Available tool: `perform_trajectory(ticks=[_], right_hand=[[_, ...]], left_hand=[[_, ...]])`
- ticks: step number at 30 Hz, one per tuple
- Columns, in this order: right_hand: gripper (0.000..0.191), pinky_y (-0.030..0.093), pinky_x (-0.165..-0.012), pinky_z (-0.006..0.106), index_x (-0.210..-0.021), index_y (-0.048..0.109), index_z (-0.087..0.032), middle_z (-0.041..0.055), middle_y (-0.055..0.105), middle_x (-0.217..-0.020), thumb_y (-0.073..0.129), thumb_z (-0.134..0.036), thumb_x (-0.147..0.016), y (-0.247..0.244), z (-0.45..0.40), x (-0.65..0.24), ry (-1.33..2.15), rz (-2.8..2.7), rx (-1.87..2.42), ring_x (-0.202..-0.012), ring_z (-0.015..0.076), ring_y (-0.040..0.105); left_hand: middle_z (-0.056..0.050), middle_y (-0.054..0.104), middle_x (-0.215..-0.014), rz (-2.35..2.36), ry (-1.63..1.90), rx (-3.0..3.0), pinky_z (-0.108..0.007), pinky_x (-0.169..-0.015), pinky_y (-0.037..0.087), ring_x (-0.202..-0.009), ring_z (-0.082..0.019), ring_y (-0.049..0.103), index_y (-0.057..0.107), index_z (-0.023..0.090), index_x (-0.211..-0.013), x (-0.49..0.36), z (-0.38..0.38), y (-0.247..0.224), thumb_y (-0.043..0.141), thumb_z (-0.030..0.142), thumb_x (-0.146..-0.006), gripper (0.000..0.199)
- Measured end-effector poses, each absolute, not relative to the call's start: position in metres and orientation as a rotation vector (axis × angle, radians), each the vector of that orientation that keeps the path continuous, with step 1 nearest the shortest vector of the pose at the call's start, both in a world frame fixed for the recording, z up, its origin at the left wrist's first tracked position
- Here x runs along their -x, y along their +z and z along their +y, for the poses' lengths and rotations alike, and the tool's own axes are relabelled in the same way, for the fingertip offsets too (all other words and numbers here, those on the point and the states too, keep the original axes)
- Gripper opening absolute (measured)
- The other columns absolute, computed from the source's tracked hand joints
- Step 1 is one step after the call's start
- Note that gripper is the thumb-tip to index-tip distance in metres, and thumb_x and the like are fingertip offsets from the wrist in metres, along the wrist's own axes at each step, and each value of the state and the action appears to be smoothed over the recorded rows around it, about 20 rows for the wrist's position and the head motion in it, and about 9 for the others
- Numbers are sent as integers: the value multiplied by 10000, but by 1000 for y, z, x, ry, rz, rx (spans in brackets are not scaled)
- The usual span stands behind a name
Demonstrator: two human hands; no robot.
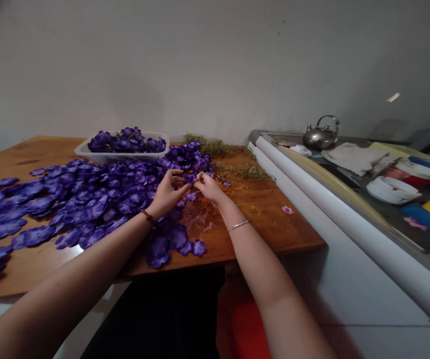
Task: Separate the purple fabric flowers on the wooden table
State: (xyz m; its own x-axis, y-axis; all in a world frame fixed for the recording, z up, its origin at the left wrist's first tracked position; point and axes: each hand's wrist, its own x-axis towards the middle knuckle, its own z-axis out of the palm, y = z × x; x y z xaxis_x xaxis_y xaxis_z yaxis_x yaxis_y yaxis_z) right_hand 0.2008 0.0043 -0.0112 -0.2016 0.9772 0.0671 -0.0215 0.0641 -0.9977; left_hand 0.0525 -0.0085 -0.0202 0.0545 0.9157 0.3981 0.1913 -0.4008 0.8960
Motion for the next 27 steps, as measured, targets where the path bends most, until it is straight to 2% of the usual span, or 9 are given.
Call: perform_trajectory(ticks=[4, 10, 17, 21, 23, 27], right_hand=[[283, 438, -632, 244, -742, 351, -232, -75, 477, -657, 618, -225, -648, -12, 5, -202, 1303, -1387, 1014, -622, 101, 499], [333, 454, -634, 269, -748, 340, -235, -78, 511, -643, 651, -264, -632, -9, 1, -203, 1374, -1404, 1017, -612, 120, 539], [330, 417, -550, 227, -722, 379, -223, -87, 517, -621, 682, -292, -612, -6, 0, -202, 1383, -1412, 1047, -540, 92, 511], [203, 409, -482, 248, -768, 493, -215, -40, 585, -639, 568, -397, -721, -4, 0, -204, 1493, -1338, 1100, -466, 104, 501], [248, 410, -473, 259, -743, 529, -208, -27, 567, -597, 520, -456, -757, -4, -1, -204, 1503, -1354, 1081, -455, 109, 491], [308, 416, -491, 265, -667, 542, -215, -32, 517, -544, 601, -514, -709, -5, -2, -201, 1445, -1511, 1028, -480, 109, 481]], left_hand=[[-19, 641, -868, 1092, 1276, -1634, -234, -649, 506, -755, -126, 634, 467, 183, -1089, -54, -8, -22, 757, 284, -659, 528], [14, 602, -803, 1087, 1402, -1658, -221, -663, 484, -739, -109, 615, 493, 189, -1025, -53, -8, -20, 690, 238, -701, 383], [91, 486, -597, 1058, 1412, -1619, -200, -580, 425, -565, -85, 543, 411, 217, -863, -51, -10, -15, 622, 228, -721, 255], [84, 492, -653, 1021, 1423, -1442, -202, -560, 445, -555, -81, 538, 388, 228, -910, -52, -10, -13, 594, 217, -734, 272], [72, 510, -710, 998, 1431, -1376, -202, -565, 462, -574, -76, 545, 380, 234, -940, -52, -9, -12, 575, 213, -746, 276], [54, 515, -779, 963, 1462, -1356, -175, -563, 448, -605, -62, 534, 383, 234, -942, -53, -9, -11, 562, 190, -748, 268]])
